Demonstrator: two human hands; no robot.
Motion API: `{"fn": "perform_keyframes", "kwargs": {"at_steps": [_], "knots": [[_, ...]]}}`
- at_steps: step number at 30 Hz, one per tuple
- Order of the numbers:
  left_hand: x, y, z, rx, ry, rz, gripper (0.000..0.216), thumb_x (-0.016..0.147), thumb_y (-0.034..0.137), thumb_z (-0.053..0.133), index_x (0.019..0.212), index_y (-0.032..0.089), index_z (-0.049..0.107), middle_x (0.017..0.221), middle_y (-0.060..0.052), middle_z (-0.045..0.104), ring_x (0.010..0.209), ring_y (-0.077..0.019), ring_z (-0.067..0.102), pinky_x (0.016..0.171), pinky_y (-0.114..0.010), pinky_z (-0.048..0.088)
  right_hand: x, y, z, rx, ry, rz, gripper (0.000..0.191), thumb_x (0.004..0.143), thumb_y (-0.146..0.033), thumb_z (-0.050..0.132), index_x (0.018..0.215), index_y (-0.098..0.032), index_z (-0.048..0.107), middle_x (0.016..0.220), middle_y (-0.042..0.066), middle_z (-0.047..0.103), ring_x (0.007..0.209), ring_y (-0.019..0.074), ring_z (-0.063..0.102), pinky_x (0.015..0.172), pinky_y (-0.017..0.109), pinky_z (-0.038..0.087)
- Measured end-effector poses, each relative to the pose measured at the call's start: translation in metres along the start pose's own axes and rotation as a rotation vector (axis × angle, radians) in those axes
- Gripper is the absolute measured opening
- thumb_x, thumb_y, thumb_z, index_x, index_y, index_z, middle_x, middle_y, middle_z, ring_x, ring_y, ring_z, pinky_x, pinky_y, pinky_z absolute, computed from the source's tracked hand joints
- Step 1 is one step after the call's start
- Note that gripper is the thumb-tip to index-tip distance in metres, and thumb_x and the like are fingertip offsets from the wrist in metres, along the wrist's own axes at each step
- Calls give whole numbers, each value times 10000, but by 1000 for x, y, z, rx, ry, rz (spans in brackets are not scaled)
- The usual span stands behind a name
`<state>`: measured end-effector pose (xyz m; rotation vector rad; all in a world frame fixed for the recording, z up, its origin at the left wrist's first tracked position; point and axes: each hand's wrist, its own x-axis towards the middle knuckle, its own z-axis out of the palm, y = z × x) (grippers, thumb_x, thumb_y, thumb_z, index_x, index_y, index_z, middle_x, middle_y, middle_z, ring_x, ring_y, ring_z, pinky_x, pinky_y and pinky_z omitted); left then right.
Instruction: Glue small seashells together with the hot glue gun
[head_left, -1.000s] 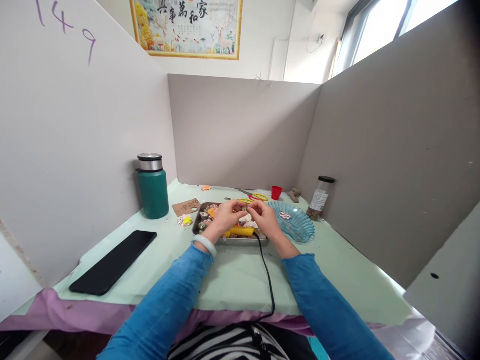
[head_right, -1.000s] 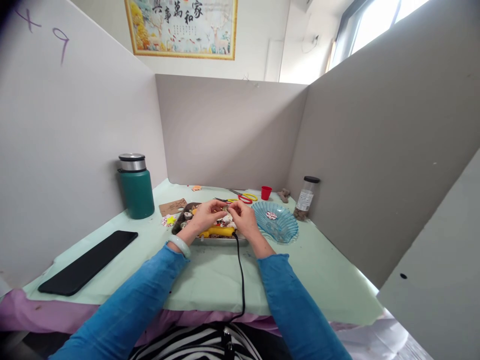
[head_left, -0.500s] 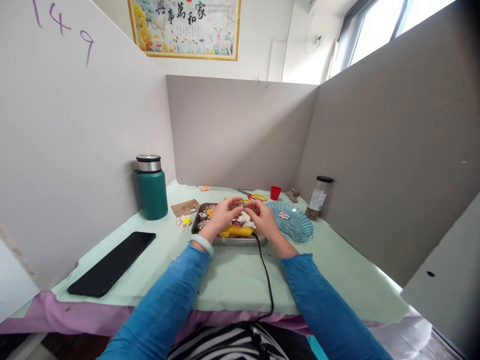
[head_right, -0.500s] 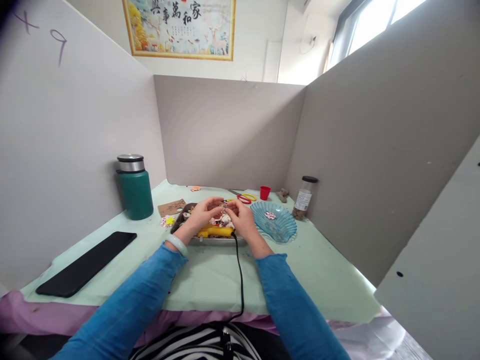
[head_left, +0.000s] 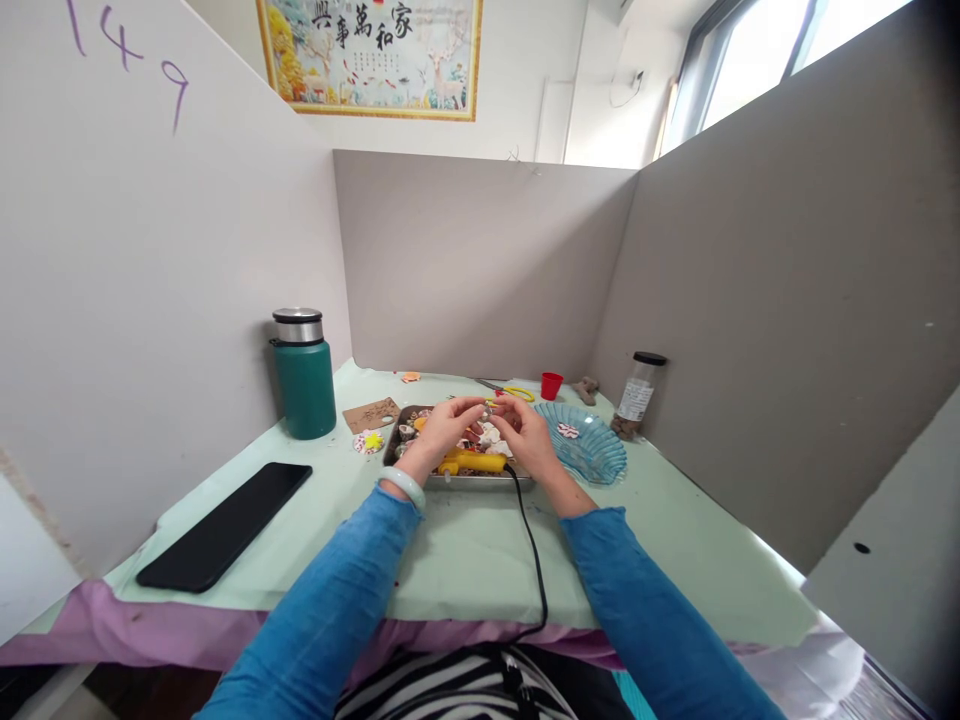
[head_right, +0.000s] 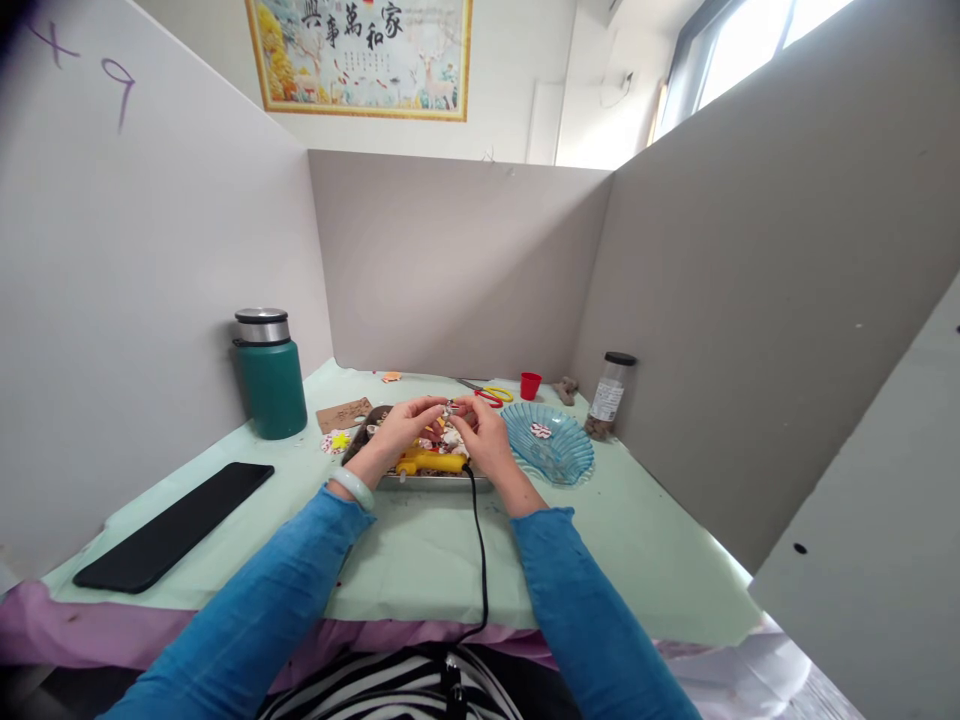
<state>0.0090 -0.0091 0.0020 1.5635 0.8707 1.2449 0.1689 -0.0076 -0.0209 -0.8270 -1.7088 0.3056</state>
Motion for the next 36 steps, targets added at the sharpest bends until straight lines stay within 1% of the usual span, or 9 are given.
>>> {"fn": "perform_keyframes", "kwargs": {"at_steps": [4,8,14,17,20,24,26,31,36], "knots": [[-1,-1,0,-14,23,24,384,764,385,637,1044,130,571,763,-33,605,575,-93,569,549,-234,499,0,-3,-1,-35,-27,-99,189,833,-285,536,978,-212,632,992,62,618,716,148,565,650,282,467],[0,-2,-1,-13,-2,42,355,767,429,617,965,134,604,766,-28,598,568,-82,553,546,-218,489,0,-2,-1,-14,-10,-67,240,823,-263,551,1049,-207,608,934,52,622,674,143,548,615,277,458],[-1,0,-2,39,-36,47,399,774,438,602,1021,131,662,815,-56,640,587,-84,548,569,-219,490,0,-1,-2,-43,-1,-76,184,807,-323,587,940,-201,620,954,56,598,649,132,525,603,275,449],[-2,2,0,30,-37,50,410,772,398,617,1086,137,646,901,-71,652,617,-87,561,597,-228,505,1,-2,-2,-54,8,-86,170,801,-324,593,920,-204,615,972,61,576,668,134,522,599,270,449],[-1,2,1,14,-11,51,407,778,393,610,1088,130,627,905,-70,650,608,-89,568,589,-235,513,0,-3,-2,-39,-7,-95,168,798,-310,590,929,-205,611,1000,61,570,688,136,533,589,264,444],[1,-2,0,54,8,66,372,781,444,601,968,123,619,755,-37,633,531,-86,558,525,-220,495,0,-3,-1,-43,-49,-63,136,831,-319,534,850,-205,606,849,37,599,682,150,538,611,273,432],[2,-4,-1,75,21,60,385,781,464,598,961,124,590,678,-22,617,475,-88,546,477,-219,474,-1,-3,-1,-42,-59,-27,161,845,-338,512,813,-203,594,762,23,595,654,152,530,604,273,418],[2,-4,-1,51,-1,65,404,763,472,626,965,128,565,799,-59,654,495,-85,566,474,-221,477,-1,-4,-2,-8,-35,51,214,853,-390,497,772,-201,555,653,-2,561,582,142,496,557,260,383],[0,2,-1,44,-18,51,391,696,399,714,930,110,595,841,-67,650,583,-94,588,547,-236,514,-2,-4,-1,-57,-62,8,203,858,-373,487,766,-206,557,657,-3,559,586,140,489,561,256,376]]}}
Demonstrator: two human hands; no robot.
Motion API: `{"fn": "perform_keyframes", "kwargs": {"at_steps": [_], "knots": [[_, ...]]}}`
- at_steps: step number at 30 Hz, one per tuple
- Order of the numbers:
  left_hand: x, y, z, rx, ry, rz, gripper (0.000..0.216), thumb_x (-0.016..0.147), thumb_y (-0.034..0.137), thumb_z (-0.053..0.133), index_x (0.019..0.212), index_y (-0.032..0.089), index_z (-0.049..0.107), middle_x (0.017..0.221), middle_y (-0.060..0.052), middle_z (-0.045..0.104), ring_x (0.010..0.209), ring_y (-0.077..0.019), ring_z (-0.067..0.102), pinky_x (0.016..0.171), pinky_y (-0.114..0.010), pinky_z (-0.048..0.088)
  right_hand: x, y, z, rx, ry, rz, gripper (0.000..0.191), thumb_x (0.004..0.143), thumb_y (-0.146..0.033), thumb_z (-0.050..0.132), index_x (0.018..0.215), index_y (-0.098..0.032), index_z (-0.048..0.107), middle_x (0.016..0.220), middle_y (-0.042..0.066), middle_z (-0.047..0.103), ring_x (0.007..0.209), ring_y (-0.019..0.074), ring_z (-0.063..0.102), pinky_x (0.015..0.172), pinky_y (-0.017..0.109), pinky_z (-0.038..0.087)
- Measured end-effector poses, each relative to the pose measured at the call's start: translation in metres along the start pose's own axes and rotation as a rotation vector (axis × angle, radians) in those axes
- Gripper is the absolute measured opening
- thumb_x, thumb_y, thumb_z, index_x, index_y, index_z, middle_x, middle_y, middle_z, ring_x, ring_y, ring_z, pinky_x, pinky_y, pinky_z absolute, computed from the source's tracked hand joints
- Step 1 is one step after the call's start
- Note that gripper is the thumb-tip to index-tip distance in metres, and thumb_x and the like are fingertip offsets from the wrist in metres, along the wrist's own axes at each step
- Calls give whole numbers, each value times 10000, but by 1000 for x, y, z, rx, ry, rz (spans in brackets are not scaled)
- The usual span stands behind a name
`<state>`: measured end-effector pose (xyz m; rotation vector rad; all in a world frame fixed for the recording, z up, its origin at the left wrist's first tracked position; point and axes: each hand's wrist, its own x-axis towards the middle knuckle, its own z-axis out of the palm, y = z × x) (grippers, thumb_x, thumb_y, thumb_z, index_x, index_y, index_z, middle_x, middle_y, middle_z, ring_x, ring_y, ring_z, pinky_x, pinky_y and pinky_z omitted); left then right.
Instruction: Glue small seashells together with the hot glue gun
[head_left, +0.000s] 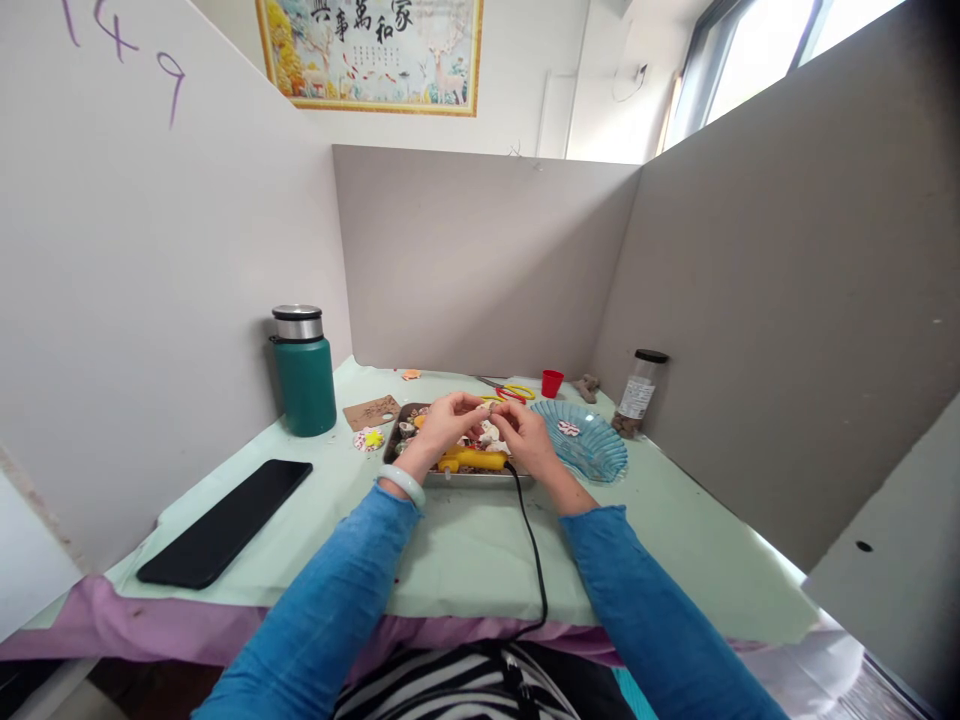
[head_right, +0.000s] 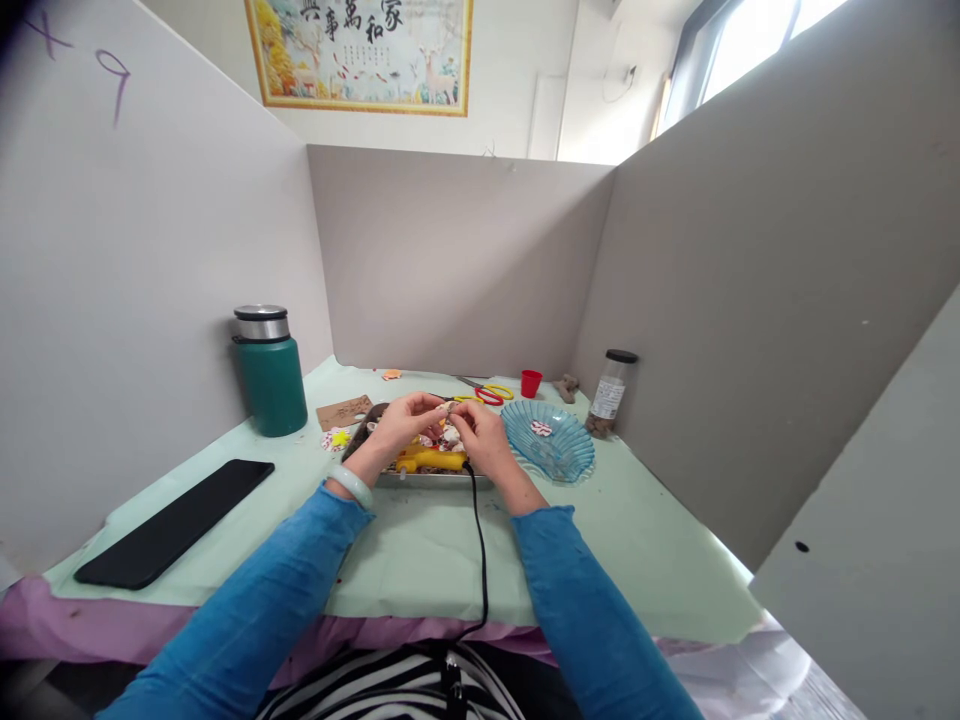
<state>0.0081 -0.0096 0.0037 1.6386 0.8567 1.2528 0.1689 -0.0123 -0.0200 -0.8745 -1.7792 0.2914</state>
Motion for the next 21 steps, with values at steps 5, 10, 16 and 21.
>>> {"fn": "perform_keyframes", "kwargs": {"at_steps": [5,10,16,21], "knots": [[0,1,1,-9,17,50,370,672,323,736,950,118,605,885,-71,662,661,-107,608,611,-244,522,0,1,1,-4,-17,-14,193,856,-365,493,793,-207,585,668,2,579,578,142,494,562,261,379],[2,-1,1,19,68,54,344,736,357,673,963,106,614,717,-48,650,596,-123,608,603,-268,516,-1,1,1,-8,12,7,191,822,-390,550,784,-206,587,660,-3,581,559,137,483,548,262,374],[0,0,3,26,46,20,338,752,339,653,985,99,605,701,-34,640,516,-100,572,513,-237,483,-1,1,2,-75,-35,-39,210,834,-386,541,751,-203,601,676,4,597,587,137,487,562,260,365],[0,-1,3,47,61,18,338,748,347,656,975,100,616,619,-14,610,471,-96,540,474,-228,452,-1,-1,2,-90,-58,-56,216,848,-372,528,736,-201,599,659,-3,584,569,129,472,556,257,355]]}}
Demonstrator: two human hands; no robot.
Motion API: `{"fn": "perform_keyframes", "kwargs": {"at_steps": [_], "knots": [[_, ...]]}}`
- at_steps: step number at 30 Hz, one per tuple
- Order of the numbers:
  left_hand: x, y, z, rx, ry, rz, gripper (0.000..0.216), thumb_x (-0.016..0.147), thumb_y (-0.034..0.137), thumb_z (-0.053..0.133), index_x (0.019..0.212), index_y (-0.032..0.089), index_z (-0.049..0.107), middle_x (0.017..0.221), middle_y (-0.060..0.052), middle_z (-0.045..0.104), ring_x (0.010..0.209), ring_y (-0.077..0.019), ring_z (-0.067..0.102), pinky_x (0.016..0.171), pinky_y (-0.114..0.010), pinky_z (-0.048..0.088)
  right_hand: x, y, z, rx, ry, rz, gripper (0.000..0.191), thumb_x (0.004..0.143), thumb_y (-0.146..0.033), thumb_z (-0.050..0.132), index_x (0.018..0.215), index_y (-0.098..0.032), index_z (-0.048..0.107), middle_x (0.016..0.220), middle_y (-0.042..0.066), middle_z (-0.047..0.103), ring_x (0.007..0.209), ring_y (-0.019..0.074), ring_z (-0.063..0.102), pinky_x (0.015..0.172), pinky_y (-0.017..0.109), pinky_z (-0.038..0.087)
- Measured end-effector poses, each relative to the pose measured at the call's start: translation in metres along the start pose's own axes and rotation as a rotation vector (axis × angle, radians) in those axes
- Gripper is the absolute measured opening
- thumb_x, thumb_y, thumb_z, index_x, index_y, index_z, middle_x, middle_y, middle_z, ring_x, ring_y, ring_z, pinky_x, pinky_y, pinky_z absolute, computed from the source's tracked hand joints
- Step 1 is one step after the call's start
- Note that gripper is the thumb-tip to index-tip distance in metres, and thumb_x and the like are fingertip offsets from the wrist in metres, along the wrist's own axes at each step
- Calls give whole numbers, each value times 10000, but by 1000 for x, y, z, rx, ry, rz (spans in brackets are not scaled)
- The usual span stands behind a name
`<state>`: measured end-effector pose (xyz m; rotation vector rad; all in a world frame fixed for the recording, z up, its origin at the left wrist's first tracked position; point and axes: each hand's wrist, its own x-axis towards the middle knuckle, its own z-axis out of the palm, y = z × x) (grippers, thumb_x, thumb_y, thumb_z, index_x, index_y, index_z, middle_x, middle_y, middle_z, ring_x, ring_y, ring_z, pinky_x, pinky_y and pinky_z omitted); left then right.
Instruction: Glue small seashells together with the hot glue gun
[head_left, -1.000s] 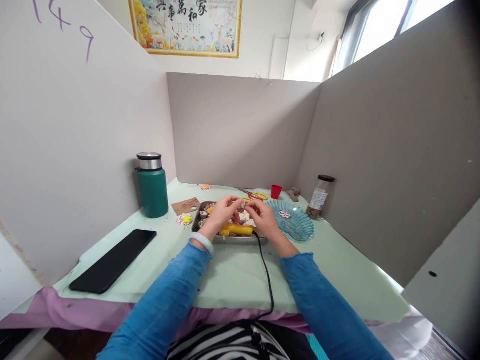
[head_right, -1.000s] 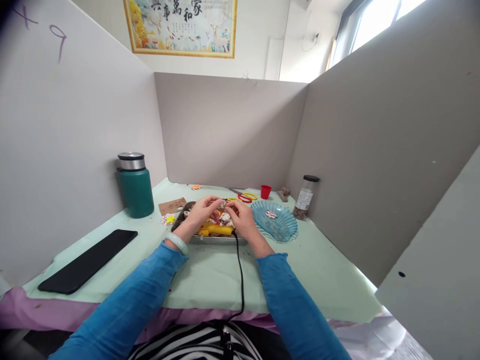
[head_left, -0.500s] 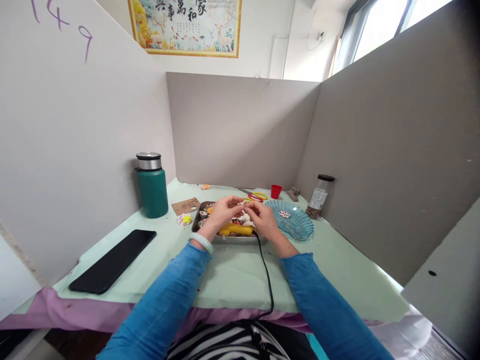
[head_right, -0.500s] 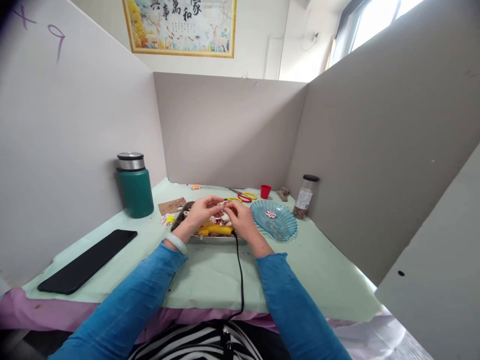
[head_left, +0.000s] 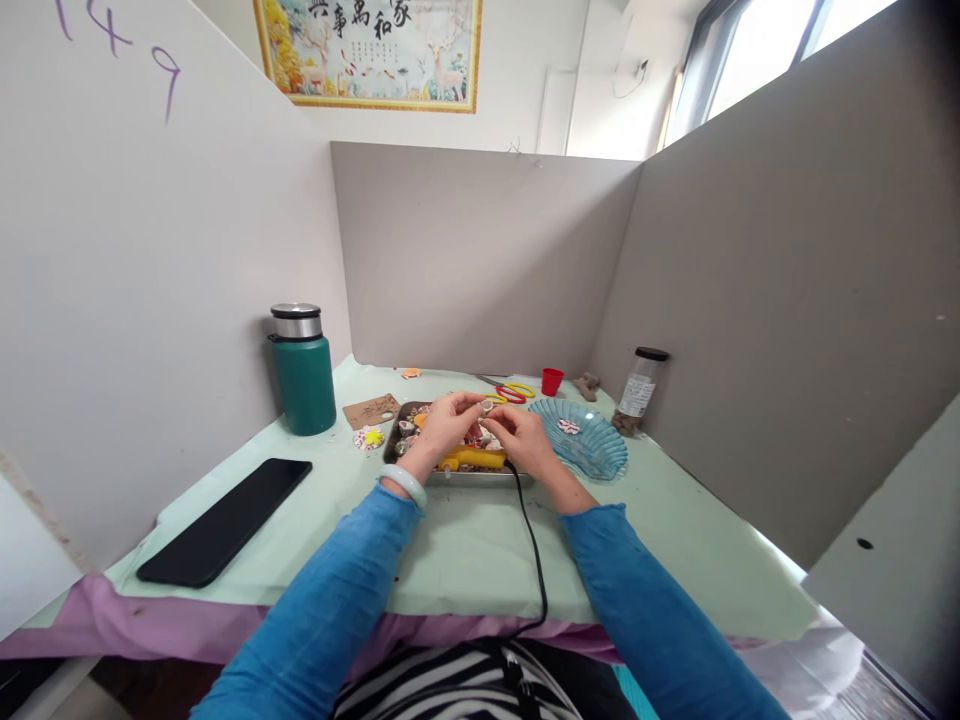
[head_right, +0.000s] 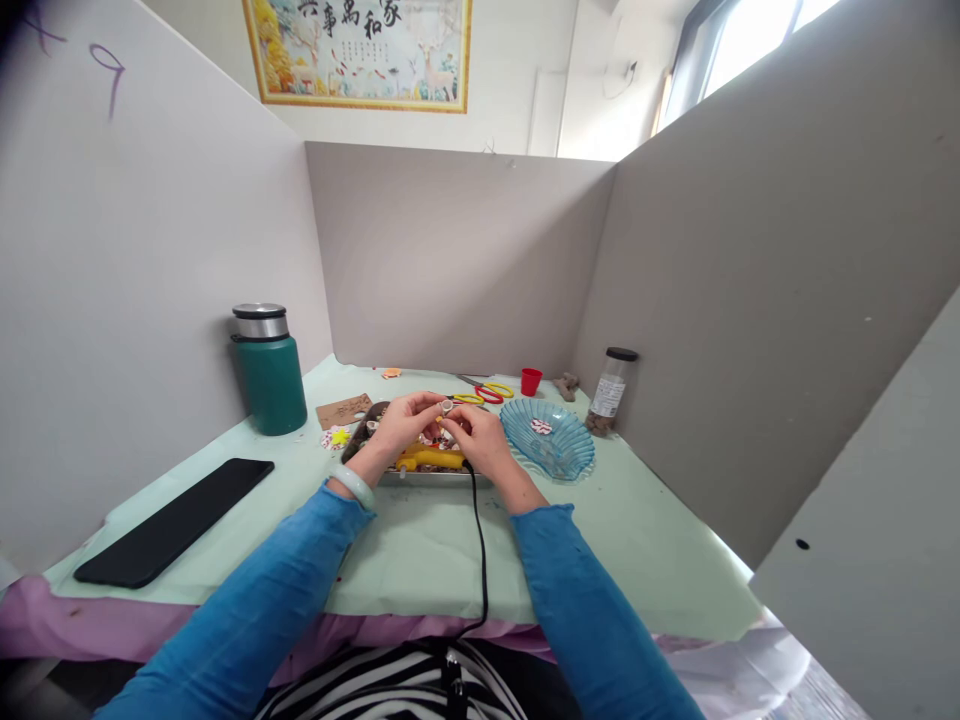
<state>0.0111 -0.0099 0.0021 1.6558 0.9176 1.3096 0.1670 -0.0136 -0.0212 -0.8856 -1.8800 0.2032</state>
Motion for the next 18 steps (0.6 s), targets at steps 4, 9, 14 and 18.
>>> {"fn": "perform_keyframes", "kwargs": {"at_steps": [4,9,14,18], "knots": [[0,1,0,-5,-8,-7,345,760,345,643,993,91,622,623,-20,614,471,-90,535,474,-220,451,0,0,0,-5,2,-3,203,850,-356,526,754,-199,610,667,0,592,583,132,483,567,257,360],[0,2,0,-45,-59,-18,392,764,331,642,1080,99,618,709,-40,646,522,-93,568,507,-222,479,0,3,0,5,49,11,193,856,-329,509,781,-192,622,687,3,609,602,131,506,580,249,369],[1,0,-1,-30,-47,-8,379,755,316,652,1069,108,614,776,-53,658,524,-96,575,497,-226,477,0,3,0,18,56,21,207,848,-356,527,769,-190,623,671,2,605,579,128,494,558,249,365],[1,0,-1,-20,-8,-2,376,738,333,673,1016,89,604,659,-25,621,475,-89,535,474,-222,456,0,2,0,64,103,42,190,804,-380,591,798,-190,606,661,-7,596,548,124,483,544,250,372]]}}
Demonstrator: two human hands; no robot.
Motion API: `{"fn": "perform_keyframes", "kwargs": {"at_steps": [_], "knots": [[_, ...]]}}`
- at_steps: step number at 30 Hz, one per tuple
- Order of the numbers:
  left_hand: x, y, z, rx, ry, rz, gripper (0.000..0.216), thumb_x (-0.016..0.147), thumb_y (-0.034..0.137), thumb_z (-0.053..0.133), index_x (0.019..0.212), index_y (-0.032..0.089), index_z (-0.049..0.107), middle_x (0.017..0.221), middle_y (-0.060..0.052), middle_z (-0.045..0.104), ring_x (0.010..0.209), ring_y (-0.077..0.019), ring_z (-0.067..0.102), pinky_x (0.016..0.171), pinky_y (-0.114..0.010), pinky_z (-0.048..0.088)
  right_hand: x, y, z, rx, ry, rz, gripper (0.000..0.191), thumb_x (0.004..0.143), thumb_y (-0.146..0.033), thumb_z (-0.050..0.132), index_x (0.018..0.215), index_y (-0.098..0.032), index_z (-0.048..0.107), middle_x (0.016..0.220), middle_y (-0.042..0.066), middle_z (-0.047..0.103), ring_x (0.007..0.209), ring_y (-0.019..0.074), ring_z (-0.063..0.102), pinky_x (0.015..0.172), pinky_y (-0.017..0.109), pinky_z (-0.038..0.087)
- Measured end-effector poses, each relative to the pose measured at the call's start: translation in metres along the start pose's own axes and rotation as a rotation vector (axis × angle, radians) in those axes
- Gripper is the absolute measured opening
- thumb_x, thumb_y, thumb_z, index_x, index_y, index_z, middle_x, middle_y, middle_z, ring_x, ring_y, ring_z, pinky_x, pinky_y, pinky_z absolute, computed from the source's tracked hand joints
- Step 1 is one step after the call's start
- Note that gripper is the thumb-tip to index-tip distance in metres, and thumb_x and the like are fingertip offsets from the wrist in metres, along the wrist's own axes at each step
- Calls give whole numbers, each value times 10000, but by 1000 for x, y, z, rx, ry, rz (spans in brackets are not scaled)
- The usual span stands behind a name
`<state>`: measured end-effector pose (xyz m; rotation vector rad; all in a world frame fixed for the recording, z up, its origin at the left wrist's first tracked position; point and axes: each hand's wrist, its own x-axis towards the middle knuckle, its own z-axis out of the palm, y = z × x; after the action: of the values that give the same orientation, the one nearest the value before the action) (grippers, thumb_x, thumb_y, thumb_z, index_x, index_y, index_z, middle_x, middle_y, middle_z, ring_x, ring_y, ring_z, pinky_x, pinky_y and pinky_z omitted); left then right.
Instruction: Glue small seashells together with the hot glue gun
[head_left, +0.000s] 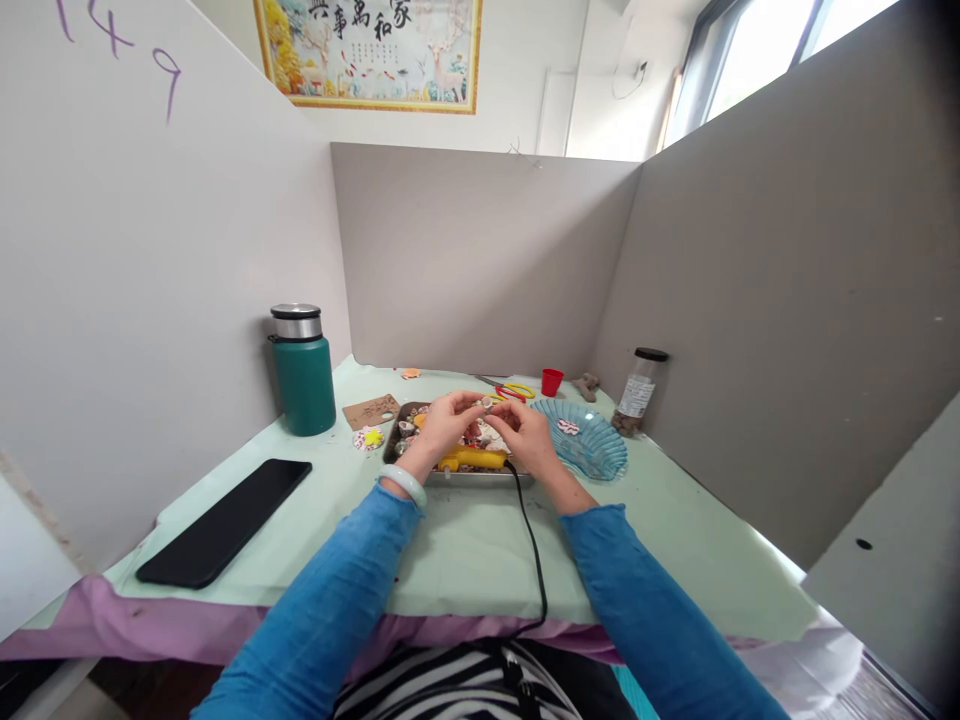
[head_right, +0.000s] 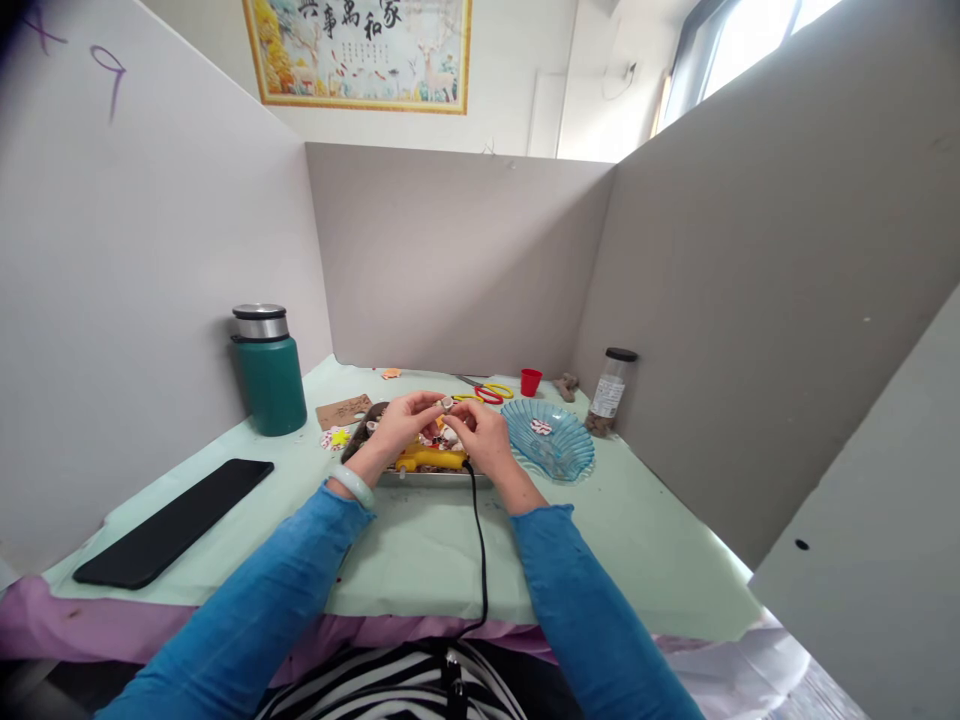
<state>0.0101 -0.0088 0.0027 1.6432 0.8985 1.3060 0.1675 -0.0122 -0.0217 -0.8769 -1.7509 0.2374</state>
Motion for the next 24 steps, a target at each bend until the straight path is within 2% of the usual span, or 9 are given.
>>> {"fn": "perform_keyframes", "kwargs": {"at_steps": [8,12,18,24], "knots": [[-2,3,-3,-22,-65,12,409,740,382,664,1038,103,638,606,-8,601,492,-93,530,499,-222,448,-1,-3,-1,44,5,-47,159,832,-345,560,816,-190,590,665,-10,577,549,120,472,553,252,376],[-2,4,-4,-84,-100,22,452,747,401,658,1079,95,627,659,-25,625,519,-93,535,538,-241,476,-1,-3,-2,52,7,-61,150,838,-330,556,804,-189,594,662,-10,573,550,117,470,549,249,370],[-2,3,-3,-109,-89,15,438,729,413,680,1023,96,603,697,-39,629,519,-100,557,524,-247,481,-2,-2,-2,-1,3,-102,156,854,-317,529,799,-191,601,667,-4,566,565,126,462,561,257,360],[-4,7,-3,-93,-95,-4,474,726,403,687,1078,96,608,659,-24,619,519,-99,548,523,-234,457,-2,-1,-2,-25,-21,-131,168,876,-309,493,803,-194,591,700,9,577,614,141,489,599,267,376]]}}
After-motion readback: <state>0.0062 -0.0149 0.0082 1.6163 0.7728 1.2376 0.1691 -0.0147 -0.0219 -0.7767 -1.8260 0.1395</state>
